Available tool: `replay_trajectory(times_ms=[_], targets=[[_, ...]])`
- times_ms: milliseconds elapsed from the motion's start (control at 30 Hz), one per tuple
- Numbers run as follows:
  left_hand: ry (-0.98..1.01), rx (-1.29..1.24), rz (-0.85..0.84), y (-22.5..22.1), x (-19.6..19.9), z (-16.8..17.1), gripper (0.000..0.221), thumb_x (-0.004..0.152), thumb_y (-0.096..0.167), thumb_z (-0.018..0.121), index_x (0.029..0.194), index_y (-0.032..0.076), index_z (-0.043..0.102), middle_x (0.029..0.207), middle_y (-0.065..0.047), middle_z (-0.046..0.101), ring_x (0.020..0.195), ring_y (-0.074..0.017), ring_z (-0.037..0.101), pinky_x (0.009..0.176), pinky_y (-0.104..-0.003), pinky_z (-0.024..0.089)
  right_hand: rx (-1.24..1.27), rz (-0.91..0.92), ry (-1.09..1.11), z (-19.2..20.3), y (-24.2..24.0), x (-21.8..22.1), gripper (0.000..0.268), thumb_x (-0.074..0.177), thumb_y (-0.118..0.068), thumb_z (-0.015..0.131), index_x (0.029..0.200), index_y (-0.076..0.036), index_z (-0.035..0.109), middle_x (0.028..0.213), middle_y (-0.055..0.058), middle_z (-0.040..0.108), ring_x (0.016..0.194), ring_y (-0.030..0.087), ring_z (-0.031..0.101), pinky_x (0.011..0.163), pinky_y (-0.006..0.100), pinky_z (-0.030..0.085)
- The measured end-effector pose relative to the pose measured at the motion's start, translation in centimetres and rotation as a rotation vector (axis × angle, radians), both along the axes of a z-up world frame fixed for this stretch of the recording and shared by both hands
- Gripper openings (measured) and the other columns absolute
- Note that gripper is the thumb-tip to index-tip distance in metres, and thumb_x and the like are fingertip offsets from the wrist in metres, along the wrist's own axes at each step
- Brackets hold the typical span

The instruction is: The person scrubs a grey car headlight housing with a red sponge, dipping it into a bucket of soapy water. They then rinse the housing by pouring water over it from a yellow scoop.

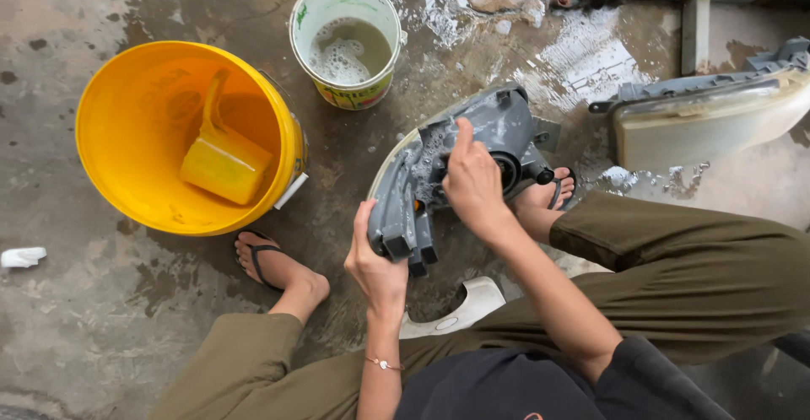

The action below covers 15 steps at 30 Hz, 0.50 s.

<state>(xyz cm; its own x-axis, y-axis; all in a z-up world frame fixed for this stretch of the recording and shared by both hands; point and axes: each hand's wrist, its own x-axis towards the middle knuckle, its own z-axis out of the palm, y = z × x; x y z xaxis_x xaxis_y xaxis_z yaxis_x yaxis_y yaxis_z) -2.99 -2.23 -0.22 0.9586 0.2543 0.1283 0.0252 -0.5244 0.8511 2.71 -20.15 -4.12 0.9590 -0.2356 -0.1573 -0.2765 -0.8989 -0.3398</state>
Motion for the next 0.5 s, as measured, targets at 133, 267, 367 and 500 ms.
replay_trajectory(times_ms=[133, 267, 367, 500], targets=[[0.004, 0.001, -0.004, 0.7, 0.2, -0.3, 0.071, 0.062, 0.003, 0.084, 0.128, 0.02, 0.066, 0.117, -0.015, 0.075, 0.108, -0.0369, 0.071, 0.092, -0.045, 0.057, 0.093, 0.043, 0.03, 1.2, -5.4, 0.2, 0.043, 0.09, -0.016, 0.069, 0.131, -0.018, 0.058, 0.078, 0.019, 0.073, 0.081, 0.046, 0.074, 0.075, 0.055, 0.056], [0.034, 0.019, 0.031, 1.3, -0.2, -1.5, 0.068, 0.062, 0.008, 0.086, 0.126, 0.024, 0.066, 0.116, -0.009, 0.076, 0.107, -0.0317, 0.072, 0.094, -0.041, 0.057, 0.057, -0.025, -0.416, 0.7, -10.1, 0.6, 0.027, 0.102, -0.013, 0.065, 0.113, -0.035, 0.076, 0.101, -0.008, 0.078, 0.099, 0.02, 0.074, 0.088, 0.035, 0.055], [0.049, 0.031, 0.03, 1.7, 0.4, -1.8, 0.068, 0.061, 0.008, 0.086, 0.125, 0.025, 0.067, 0.113, -0.008, 0.076, 0.105, -0.0327, 0.072, 0.092, -0.042, 0.057, 0.1, 0.066, -0.34, -4.3, -13.3, 0.9, 0.035, 0.099, -0.009, 0.062, 0.115, -0.035, 0.078, 0.104, -0.003, 0.078, 0.104, 0.026, 0.072, 0.09, 0.041, 0.055], [0.078, 0.055, 0.038, 2.2, 0.3, -2.3, 0.072, 0.058, 0.009, 0.086, 0.126, 0.027, 0.066, 0.11, -0.008, 0.077, 0.102, -0.0334, 0.072, 0.089, -0.043, 0.058, 0.185, -0.006, -0.233, -9.1, -18.2, 1.0, 0.032, 0.1, -0.01, 0.061, 0.123, -0.027, 0.076, 0.107, 0.009, 0.076, 0.108, 0.032, 0.068, 0.091, 0.048, 0.055]])
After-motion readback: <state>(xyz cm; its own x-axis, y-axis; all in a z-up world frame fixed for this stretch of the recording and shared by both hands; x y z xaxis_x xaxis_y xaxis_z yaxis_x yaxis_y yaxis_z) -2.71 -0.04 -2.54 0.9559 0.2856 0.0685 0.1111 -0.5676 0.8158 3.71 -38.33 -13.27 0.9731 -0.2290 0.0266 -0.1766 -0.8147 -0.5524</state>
